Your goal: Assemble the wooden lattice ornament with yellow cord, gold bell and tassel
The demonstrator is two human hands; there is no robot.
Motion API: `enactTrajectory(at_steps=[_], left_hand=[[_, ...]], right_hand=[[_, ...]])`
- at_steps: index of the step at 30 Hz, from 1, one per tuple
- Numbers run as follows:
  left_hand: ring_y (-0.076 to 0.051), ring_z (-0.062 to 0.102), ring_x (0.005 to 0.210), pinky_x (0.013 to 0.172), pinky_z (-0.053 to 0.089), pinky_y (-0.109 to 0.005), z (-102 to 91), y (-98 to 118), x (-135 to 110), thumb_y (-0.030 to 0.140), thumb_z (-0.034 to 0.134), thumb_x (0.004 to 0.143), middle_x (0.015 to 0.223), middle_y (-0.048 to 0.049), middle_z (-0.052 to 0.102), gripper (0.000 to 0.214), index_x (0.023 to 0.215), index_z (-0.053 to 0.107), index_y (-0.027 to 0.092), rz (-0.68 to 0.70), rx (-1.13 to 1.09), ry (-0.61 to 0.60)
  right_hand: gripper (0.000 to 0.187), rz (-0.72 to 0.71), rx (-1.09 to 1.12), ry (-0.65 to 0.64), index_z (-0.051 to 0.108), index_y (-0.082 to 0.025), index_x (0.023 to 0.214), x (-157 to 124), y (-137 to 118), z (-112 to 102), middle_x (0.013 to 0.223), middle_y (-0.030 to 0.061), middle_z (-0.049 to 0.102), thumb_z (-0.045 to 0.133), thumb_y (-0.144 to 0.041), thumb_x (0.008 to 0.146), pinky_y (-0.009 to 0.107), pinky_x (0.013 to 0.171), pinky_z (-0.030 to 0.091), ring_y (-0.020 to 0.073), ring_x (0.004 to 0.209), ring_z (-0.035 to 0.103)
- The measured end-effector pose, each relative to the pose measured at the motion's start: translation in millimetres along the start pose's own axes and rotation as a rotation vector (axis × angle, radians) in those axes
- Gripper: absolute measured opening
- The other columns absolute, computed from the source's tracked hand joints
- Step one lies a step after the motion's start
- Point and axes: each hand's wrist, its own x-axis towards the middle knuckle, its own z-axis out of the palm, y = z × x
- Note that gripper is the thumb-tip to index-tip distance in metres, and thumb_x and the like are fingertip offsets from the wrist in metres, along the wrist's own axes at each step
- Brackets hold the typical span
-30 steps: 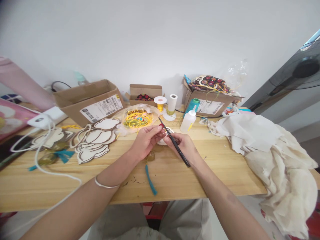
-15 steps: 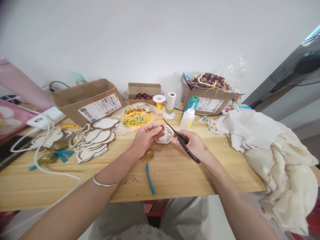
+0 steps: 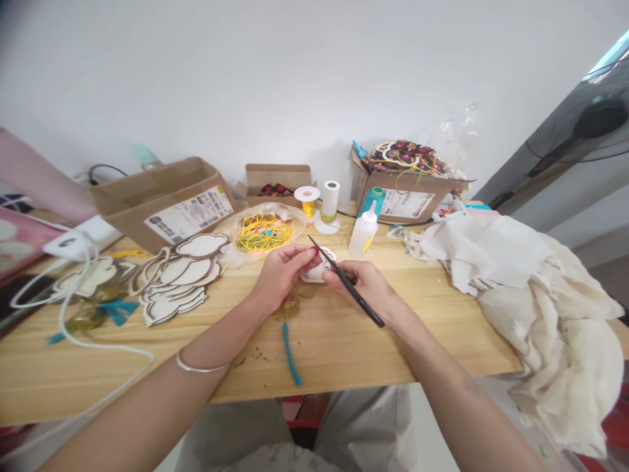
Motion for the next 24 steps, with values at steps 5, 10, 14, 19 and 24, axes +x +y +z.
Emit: enactTrajectory(at_steps=[5,10,14,19,24], left_hand=[[-0.012,0.061,0.064,0.067,0.047,-0.025,0.2,0,0,0.029,0.068,0.062,0.067,-0.0011,0.067,0.018,0.072,0.066,0.014,-0.004,-0.024,0.012],[-0.011,0.061,0.064,0.067,0.047,-0.024,0.3,0,0,0.027,0.068,0.063,0.067,-0.0011,0.067,0.016,0.071,0.066,0.014,-0.01,-0.044,0.013],[-0.01,0.061,0.064,0.067,0.047,-0.023,-0.4,0,0,0.027,0.068,0.063,0.067,-0.0009,0.067,0.015,0.071,0.066,0.014,-0.012,-0.048,0.009],[-0.01,0.06,0.064,0.066,0.047,-0.022,-0.8,-1,1,0.026,0.068,0.064,0.066,-0.0009,0.067,0.015,0.072,0.066,0.014,-0.009,-0.05,0.008],[-0.009,0.06,0.063,0.065,0.047,-0.022,-0.4,1,0,0.026,0.068,0.064,0.067,-0.0012,0.067,0.015,0.073,0.066,0.014,-0.018,-0.039,0.0]], right_hand=[[0.047,0.015,0.0,-0.01,0.043,-0.015,0.058,2,1,3,0.054,-0.0035,0.027,0.043,-0.06,0.07,0.022,0.041,0.016,0.0063,0.048,0.022],[0.047,0.034,0.008,0.0,0.042,-0.015,0.057,3,-1,6,0.053,-0.004,0.026,0.043,-0.061,0.069,0.021,0.041,0.015,0.006,0.047,0.021],[0.047,0.028,0.022,0.011,0.043,-0.016,0.057,3,-2,6,0.053,-0.0039,0.026,0.044,-0.061,0.068,0.022,0.041,0.015,0.006,0.047,0.021],[0.046,0.043,0.016,0.014,0.041,-0.016,0.056,4,3,8,0.052,-0.0045,0.026,0.044,-0.061,0.068,0.021,0.04,0.016,0.0057,0.045,0.022],[0.043,0.035,-0.005,0.003,0.043,-0.016,0.058,3,12,4,0.052,-0.0047,0.027,0.046,-0.057,0.071,0.021,0.04,0.016,0.0056,0.045,0.023]])
